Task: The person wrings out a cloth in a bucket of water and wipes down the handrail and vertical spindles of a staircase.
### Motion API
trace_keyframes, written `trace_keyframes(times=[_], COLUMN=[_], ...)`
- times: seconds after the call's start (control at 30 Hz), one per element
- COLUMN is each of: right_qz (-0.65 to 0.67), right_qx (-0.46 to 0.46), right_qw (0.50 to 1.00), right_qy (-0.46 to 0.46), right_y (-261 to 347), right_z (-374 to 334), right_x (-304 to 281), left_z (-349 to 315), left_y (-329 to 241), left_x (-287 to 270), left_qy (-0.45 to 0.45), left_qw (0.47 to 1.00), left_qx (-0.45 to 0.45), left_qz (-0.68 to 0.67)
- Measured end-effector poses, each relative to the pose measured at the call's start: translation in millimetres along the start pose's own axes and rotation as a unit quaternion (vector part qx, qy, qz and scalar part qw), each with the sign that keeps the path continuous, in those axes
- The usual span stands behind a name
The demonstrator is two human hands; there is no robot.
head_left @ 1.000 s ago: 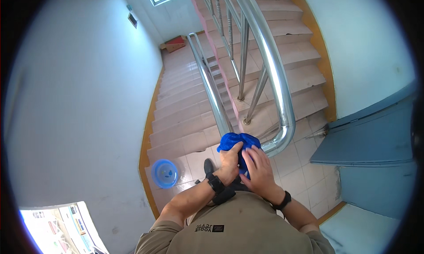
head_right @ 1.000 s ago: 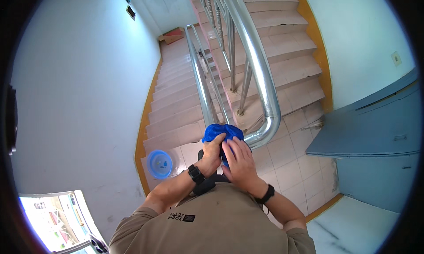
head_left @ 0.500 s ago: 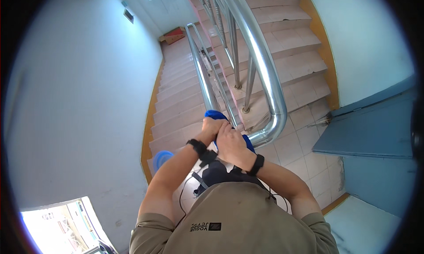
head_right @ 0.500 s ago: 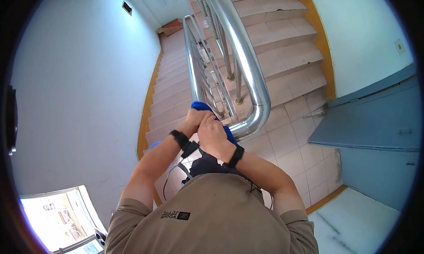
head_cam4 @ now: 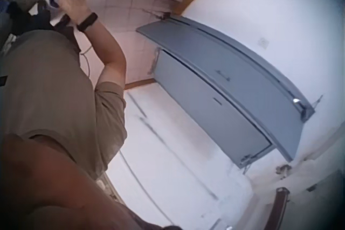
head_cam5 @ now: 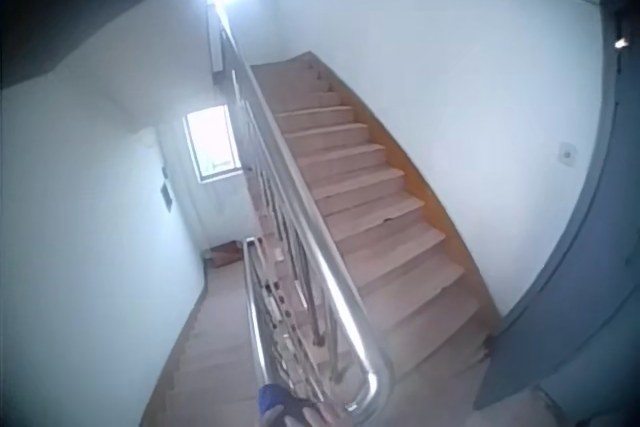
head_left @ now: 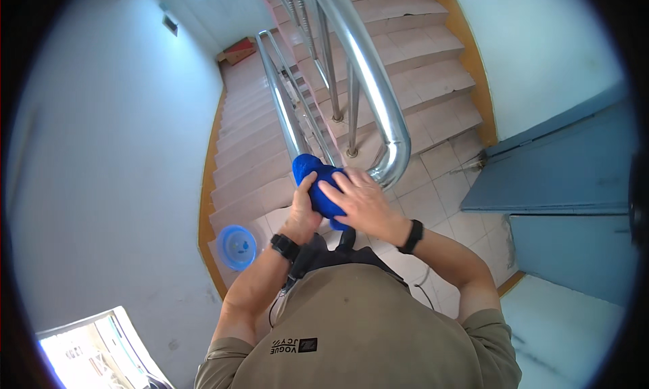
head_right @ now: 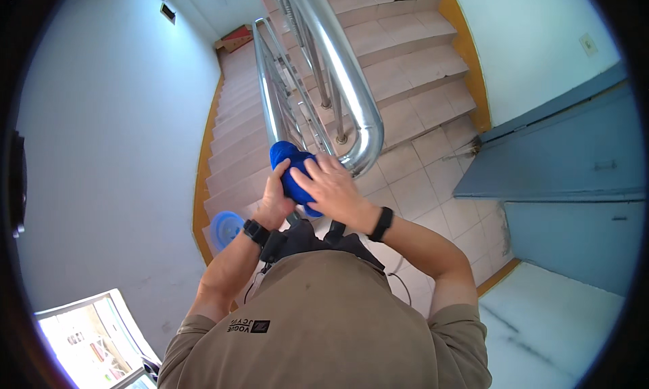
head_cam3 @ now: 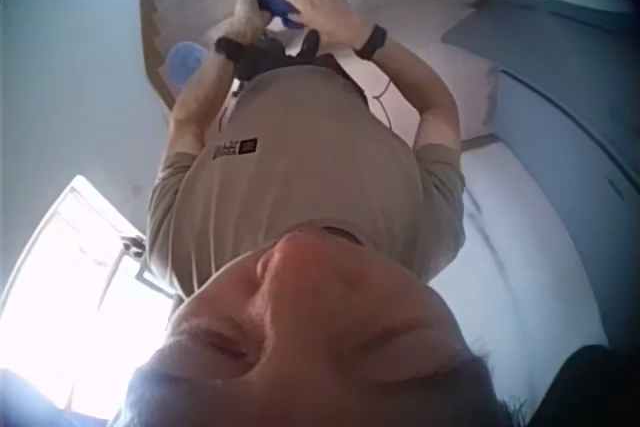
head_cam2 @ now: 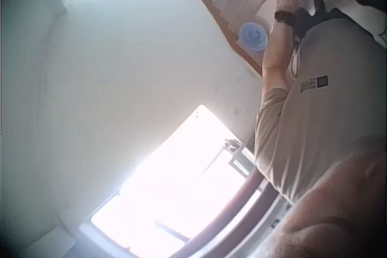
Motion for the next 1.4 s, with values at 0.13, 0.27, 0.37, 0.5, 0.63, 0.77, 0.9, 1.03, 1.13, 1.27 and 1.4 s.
trace_keyframes(times=[0.13,0.27,0.37,0.5,0.63,0.77,0.9,1.03,1.13,1.27,1.4], right_qz=[-0.022,0.028,-0.002,-0.037,-0.083,-0.121,-0.158,-0.202,-0.279,-0.322,-0.148], right_qx=[-0.053,0.009,0.064,0.087,0.138,0.174,0.225,0.262,0.252,0.244,0.339], right_qw=[0.998,0.999,0.994,0.989,0.978,0.967,0.95,0.924,0.913,0.897,0.911], right_qy=[-0.013,0.04,0.088,0.113,0.13,0.139,0.151,0.19,0.156,0.181,0.18], right_y=[-21.6,-16.2,-11.9,-1.4,13.4,33.8,35.7,35.9,47.0,40.9,26.3], right_z=[-11.3,0.0,10.7,21.8,34.7,49.9,55.8,66.5,80.1,92.0,112.6], right_x=[-11.1,-11.7,5.6,25.9,42.9,50.1,77.2,99.3,110.2,127.0,126.8], left_z=[-38.3,-34.7,-22.4,-7.5,37.0,90.7,102.5,109.8,132.4,129.9,141.5], left_y=[20.9,25.4,29.4,8.1,-6.9,-20.0,-37.0,-45.8,-29.5,-13.1,-5.7], left_x=[26.6,19.7,10.0,2.2,-13.9,-37.1,-25.3,-27.6,-51.6,-48.1,-56.1], left_qy=[-0.001,0.008,-0.03,-0.119,-0.044,-0.094,-0.098,-0.05,0.038,0.151,0.168], left_qw=[0.994,0.994,0.993,0.989,0.976,0.891,0.876,0.937,0.989,0.98,0.965], left_qx=[0.0,0.005,0.004,0.088,0.133,0.143,0.089,0.052,-0.005,-0.088,-0.122], left_qz=[-0.108,-0.105,-0.116,0.022,0.164,0.421,0.464,0.343,0.141,-0.098,-0.158])
Point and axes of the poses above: each hand's wrist, its own z-axis towards the middle knuckle, its own x-axis out of the palm, y = z × x, the point moved 4 cm from there along z, towards the middle knuckle, and after that the axes turned 12 degrees about x, right-handed, at the moved point
